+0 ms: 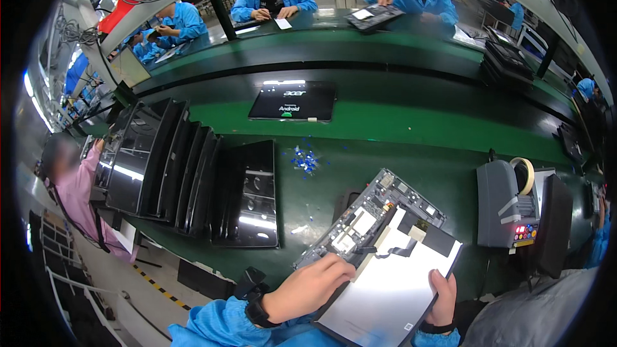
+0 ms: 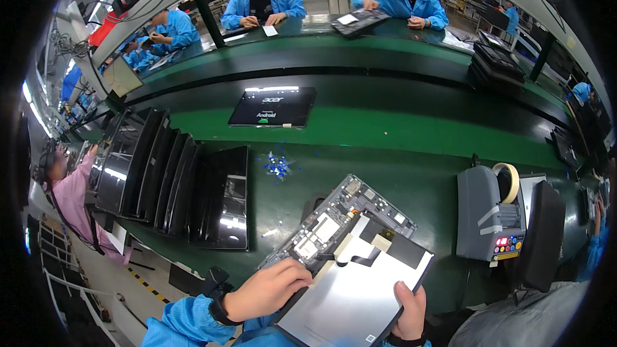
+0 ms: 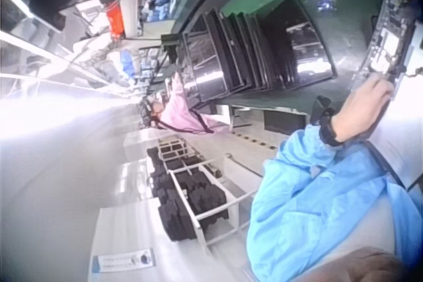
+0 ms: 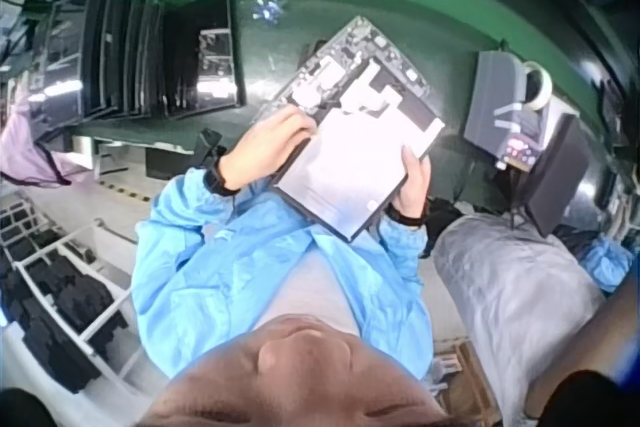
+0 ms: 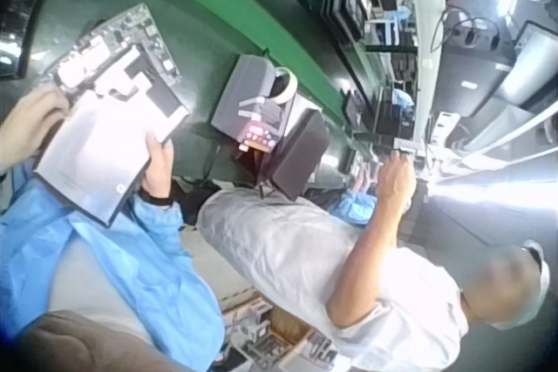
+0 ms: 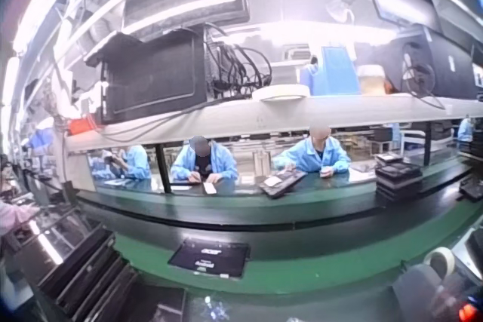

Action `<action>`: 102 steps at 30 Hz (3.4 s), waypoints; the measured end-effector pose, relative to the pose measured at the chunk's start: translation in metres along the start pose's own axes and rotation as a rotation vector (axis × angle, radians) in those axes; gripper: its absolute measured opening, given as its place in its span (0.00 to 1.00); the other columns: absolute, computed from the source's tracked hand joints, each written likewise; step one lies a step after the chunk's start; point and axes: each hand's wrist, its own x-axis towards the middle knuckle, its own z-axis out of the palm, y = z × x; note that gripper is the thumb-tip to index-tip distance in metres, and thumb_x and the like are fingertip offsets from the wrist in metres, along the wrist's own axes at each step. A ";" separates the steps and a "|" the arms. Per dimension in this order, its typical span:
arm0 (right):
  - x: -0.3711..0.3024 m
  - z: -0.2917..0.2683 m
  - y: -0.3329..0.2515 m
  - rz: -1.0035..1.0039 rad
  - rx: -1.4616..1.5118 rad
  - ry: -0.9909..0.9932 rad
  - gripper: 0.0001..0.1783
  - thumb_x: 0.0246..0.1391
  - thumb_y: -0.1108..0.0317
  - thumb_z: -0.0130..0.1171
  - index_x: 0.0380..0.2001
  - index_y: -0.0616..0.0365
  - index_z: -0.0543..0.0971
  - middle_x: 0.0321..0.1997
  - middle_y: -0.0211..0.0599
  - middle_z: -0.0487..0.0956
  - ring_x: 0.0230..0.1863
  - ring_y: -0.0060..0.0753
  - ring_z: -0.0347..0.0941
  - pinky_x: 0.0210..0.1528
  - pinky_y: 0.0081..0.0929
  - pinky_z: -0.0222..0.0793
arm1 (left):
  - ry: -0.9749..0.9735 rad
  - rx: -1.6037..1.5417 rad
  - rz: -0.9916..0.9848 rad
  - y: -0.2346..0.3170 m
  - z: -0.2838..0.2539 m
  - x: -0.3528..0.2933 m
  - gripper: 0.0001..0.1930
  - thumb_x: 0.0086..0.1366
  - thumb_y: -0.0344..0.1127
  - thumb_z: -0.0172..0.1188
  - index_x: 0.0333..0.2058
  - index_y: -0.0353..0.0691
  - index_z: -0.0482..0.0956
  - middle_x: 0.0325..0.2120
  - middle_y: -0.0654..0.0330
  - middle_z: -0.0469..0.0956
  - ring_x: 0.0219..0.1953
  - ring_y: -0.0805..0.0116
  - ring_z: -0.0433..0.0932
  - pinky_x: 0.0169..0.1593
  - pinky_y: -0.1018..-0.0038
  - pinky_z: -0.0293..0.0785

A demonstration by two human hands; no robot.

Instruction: Assembling internal components and screens of tablet computers on a manufacturing line.

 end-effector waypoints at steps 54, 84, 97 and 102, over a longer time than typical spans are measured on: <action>-0.004 0.077 -0.089 -0.487 -0.405 -0.317 0.21 0.62 0.57 0.50 0.47 0.65 0.72 0.44 0.33 0.75 0.38 0.24 0.71 0.42 0.22 0.67 | -0.058 -1.100 0.014 0.036 -0.059 0.127 0.17 0.65 0.39 0.55 0.45 0.32 0.74 0.35 0.60 0.78 0.33 0.71 0.75 0.37 0.72 0.73; 0.047 0.037 -0.038 -0.175 -0.366 0.068 0.07 0.58 0.70 0.57 0.35 0.64 0.77 0.37 0.29 0.77 0.41 0.18 0.73 0.48 0.13 0.68 | 0.490 -0.289 -0.077 -0.036 -0.021 -0.040 0.08 0.62 0.26 0.49 0.38 0.31 0.73 0.28 0.52 0.76 0.29 0.61 0.77 0.35 0.70 0.73; 0.003 0.094 0.021 -0.340 -0.552 0.182 0.12 0.62 0.67 0.51 0.41 0.66 0.73 0.37 0.35 0.78 0.36 0.26 0.73 0.39 0.24 0.69 | 0.538 -0.525 -0.340 -0.070 0.004 -0.060 0.09 0.66 0.34 0.54 0.36 0.34 0.77 0.22 0.63 0.75 0.24 0.78 0.72 0.28 0.79 0.68; 0.001 0.094 0.017 -0.227 -0.528 0.171 0.12 0.63 0.65 0.50 0.38 0.66 0.72 0.36 0.36 0.77 0.35 0.26 0.73 0.36 0.23 0.70 | 0.428 -0.737 -0.384 -0.068 0.007 -0.052 0.08 0.66 0.35 0.56 0.34 0.36 0.72 0.23 0.64 0.74 0.24 0.81 0.71 0.26 0.82 0.68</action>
